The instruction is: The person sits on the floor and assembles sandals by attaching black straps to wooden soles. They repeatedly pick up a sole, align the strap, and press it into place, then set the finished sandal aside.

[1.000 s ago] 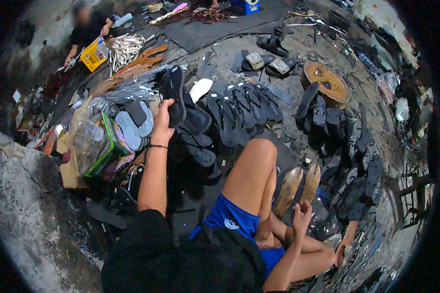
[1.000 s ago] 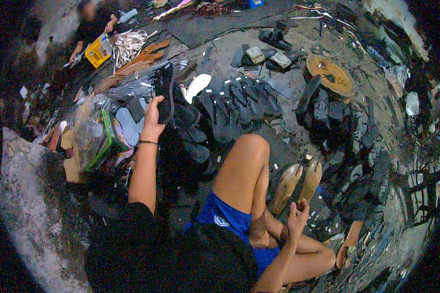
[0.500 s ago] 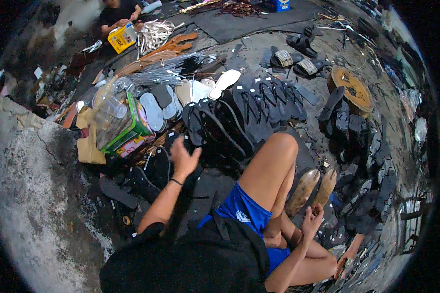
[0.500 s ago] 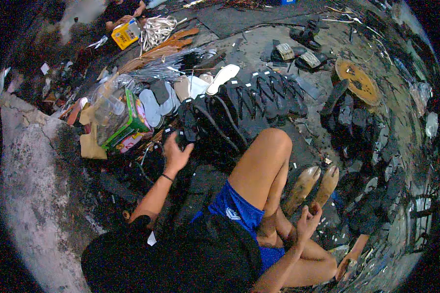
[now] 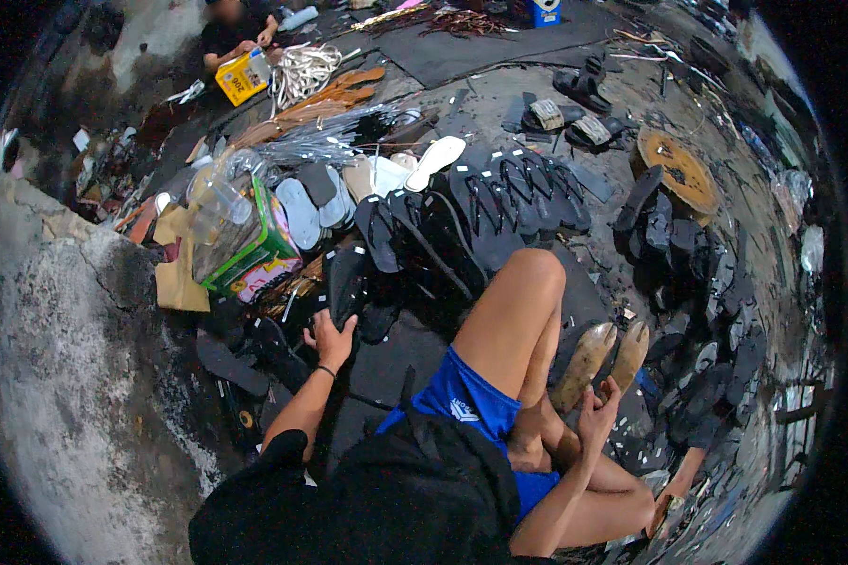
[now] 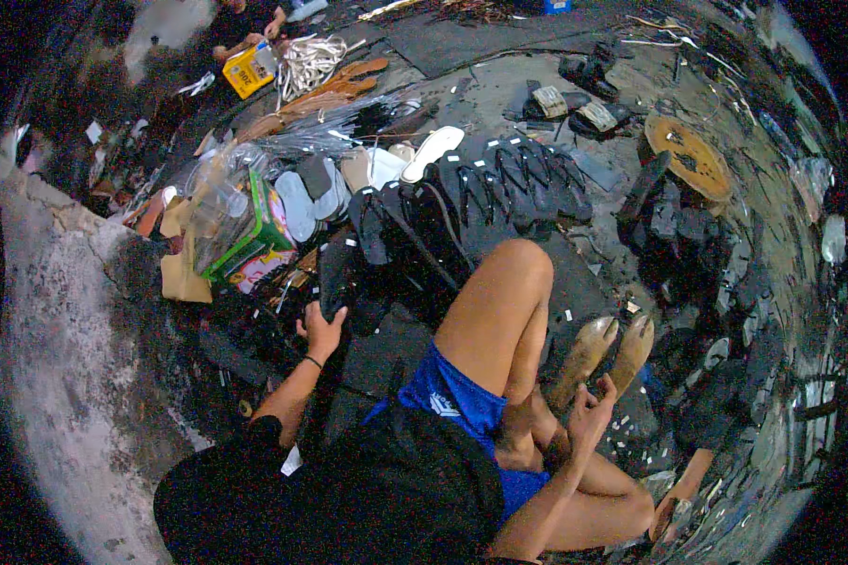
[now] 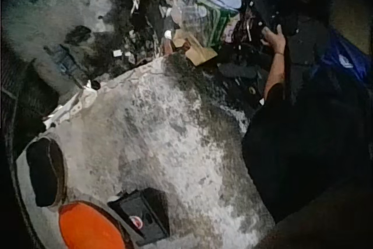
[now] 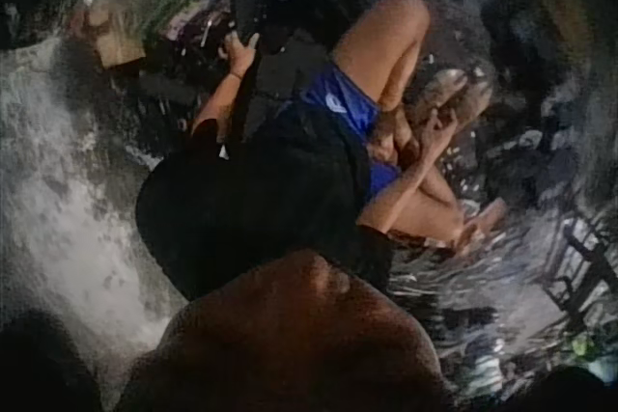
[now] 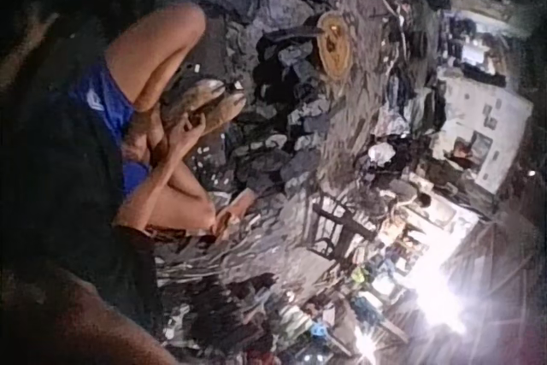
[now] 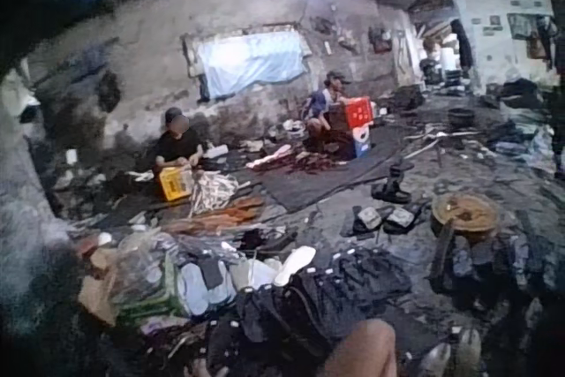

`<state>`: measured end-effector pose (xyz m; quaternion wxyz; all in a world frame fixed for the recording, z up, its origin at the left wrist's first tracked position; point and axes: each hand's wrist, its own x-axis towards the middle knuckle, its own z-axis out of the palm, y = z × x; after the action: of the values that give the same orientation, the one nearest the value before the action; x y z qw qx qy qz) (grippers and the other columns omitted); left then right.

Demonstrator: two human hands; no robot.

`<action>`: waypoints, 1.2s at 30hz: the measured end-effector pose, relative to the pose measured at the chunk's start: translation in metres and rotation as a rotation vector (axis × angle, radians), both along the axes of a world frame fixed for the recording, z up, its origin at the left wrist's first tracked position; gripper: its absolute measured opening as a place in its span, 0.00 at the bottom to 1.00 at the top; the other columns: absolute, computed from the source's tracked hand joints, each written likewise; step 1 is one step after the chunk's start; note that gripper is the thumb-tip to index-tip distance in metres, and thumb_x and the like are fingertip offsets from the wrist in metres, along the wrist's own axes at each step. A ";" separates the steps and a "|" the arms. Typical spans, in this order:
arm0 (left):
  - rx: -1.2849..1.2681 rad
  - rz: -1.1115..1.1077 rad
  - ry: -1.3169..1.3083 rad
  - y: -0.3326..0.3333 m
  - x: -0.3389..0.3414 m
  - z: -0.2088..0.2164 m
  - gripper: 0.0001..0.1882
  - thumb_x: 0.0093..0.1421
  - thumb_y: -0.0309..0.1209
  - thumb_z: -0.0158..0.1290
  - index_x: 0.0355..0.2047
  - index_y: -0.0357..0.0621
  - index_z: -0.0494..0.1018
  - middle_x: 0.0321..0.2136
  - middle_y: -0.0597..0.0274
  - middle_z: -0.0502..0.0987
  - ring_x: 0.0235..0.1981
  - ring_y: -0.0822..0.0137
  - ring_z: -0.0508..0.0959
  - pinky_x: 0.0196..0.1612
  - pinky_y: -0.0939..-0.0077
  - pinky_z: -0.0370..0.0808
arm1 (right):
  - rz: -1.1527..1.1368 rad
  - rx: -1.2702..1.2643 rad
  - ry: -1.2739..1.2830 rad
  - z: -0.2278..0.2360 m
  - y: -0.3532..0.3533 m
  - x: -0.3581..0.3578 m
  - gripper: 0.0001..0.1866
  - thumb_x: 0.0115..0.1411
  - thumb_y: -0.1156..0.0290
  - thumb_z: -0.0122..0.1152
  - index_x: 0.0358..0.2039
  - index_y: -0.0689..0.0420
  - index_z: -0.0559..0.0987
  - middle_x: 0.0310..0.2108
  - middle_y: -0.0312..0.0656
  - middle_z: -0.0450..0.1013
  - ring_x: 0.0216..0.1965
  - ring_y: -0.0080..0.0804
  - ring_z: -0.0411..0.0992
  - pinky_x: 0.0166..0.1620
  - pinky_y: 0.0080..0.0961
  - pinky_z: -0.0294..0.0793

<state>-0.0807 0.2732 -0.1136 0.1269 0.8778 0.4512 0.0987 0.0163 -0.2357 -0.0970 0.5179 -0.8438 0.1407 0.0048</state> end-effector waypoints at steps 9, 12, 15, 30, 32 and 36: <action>-0.480 -0.115 -0.274 -0.007 0.092 0.039 0.33 0.60 0.50 0.50 0.54 0.35 0.64 0.48 0.44 0.73 0.52 0.45 0.70 0.57 0.53 0.60 | 0.010 -0.023 -0.006 0.010 0.008 0.001 0.27 0.59 0.72 0.60 0.56 0.65 0.63 0.48 0.52 0.67 0.32 0.29 0.74 0.36 0.21 0.74; -0.187 -0.136 -0.368 -0.005 0.071 0.047 0.35 0.57 0.50 0.53 0.57 0.39 0.63 0.54 0.45 0.67 0.58 0.46 0.63 0.59 0.46 0.56 | -0.023 -0.097 -0.066 0.012 -0.004 0.001 0.27 0.59 0.71 0.60 0.56 0.65 0.63 0.48 0.53 0.67 0.33 0.30 0.75 0.36 0.22 0.75; 0.008 0.097 0.121 0.016 0.003 0.034 0.48 0.50 0.53 0.58 0.64 0.45 0.48 0.63 0.45 0.54 0.64 0.44 0.51 0.60 0.38 0.50 | -0.077 -0.120 -0.083 -0.003 -0.024 -0.009 0.27 0.60 0.70 0.60 0.57 0.64 0.63 0.47 0.53 0.68 0.33 0.31 0.75 0.36 0.23 0.75; -0.582 -0.166 -0.630 0.048 0.071 0.046 0.47 0.51 0.45 0.64 0.60 0.27 0.52 0.59 0.44 0.61 0.58 0.59 0.63 0.61 0.67 0.59 | -0.060 -0.048 -0.055 0.003 -0.006 0.005 0.29 0.55 0.72 0.63 0.56 0.62 0.64 0.50 0.51 0.68 0.36 0.32 0.77 0.39 0.28 0.76; -0.415 -0.106 -0.474 0.010 0.093 0.063 0.44 0.55 0.42 0.60 0.60 0.24 0.52 0.60 0.42 0.59 0.58 0.56 0.63 0.61 0.65 0.59 | -0.083 -0.173 -0.028 0.021 -0.006 0.001 0.27 0.56 0.69 0.62 0.54 0.62 0.67 0.50 0.52 0.69 0.35 0.36 0.76 0.42 0.29 0.75; -0.327 -0.487 -0.596 -0.090 0.117 0.096 0.37 0.62 0.39 0.53 0.63 0.31 0.51 0.62 0.44 0.57 0.61 0.54 0.61 0.63 0.64 0.56 | -0.137 -0.256 -0.013 0.019 -0.028 -0.006 0.26 0.56 0.64 0.61 0.53 0.60 0.67 0.48 0.55 0.67 0.40 0.53 0.73 0.44 0.40 0.74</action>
<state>0.0365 0.1832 -0.0175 0.4092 0.8602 0.1834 0.2427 0.0100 -0.2642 -0.0780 0.4060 -0.8914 0.1941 -0.0537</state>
